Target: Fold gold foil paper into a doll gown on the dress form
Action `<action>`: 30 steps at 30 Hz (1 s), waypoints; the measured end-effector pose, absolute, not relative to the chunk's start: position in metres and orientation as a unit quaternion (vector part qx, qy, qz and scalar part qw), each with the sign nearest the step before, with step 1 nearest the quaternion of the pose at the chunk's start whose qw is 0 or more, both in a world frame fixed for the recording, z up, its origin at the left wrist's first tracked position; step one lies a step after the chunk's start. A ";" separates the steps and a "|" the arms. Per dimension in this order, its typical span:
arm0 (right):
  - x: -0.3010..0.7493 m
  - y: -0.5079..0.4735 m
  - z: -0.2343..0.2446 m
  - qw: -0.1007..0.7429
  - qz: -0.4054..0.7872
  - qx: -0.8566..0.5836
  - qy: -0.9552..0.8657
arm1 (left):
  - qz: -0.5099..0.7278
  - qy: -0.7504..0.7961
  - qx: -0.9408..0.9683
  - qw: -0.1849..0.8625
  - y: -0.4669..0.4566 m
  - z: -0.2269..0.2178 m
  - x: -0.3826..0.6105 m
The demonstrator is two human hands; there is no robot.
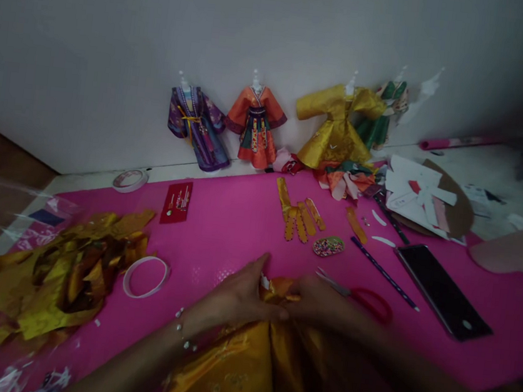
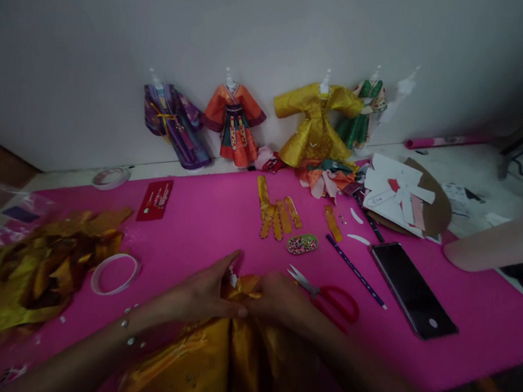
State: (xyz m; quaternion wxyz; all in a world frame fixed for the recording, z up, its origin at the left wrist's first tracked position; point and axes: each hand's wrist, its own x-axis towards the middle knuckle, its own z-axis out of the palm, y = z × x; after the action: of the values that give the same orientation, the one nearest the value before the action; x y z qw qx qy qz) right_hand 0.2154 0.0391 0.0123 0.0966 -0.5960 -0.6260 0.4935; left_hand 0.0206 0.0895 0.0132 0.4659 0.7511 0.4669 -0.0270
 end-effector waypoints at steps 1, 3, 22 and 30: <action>0.216 0.039 0.013 0.098 0.494 -0.596 -0.625 | -0.028 0.461 0.756 0.464 0.089 0.014 0.021; 0.216 0.039 0.013 0.098 0.491 -0.601 -0.623 | -0.027 0.454 0.764 0.458 0.087 0.014 0.021; 0.217 0.042 0.017 0.085 0.488 -0.586 -0.642 | -0.027 0.472 0.745 0.471 0.090 0.009 0.020; 0.219 0.032 0.012 0.115 0.406 -0.634 -0.648 | -0.009 0.481 0.737 0.475 0.088 0.014 0.024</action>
State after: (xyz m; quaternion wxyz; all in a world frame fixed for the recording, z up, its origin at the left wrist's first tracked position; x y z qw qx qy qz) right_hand 0.2195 0.0317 0.0124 0.1154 -0.6340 -0.6480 0.4059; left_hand 0.0243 0.0879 0.0140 0.4750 0.7370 0.4808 -0.0089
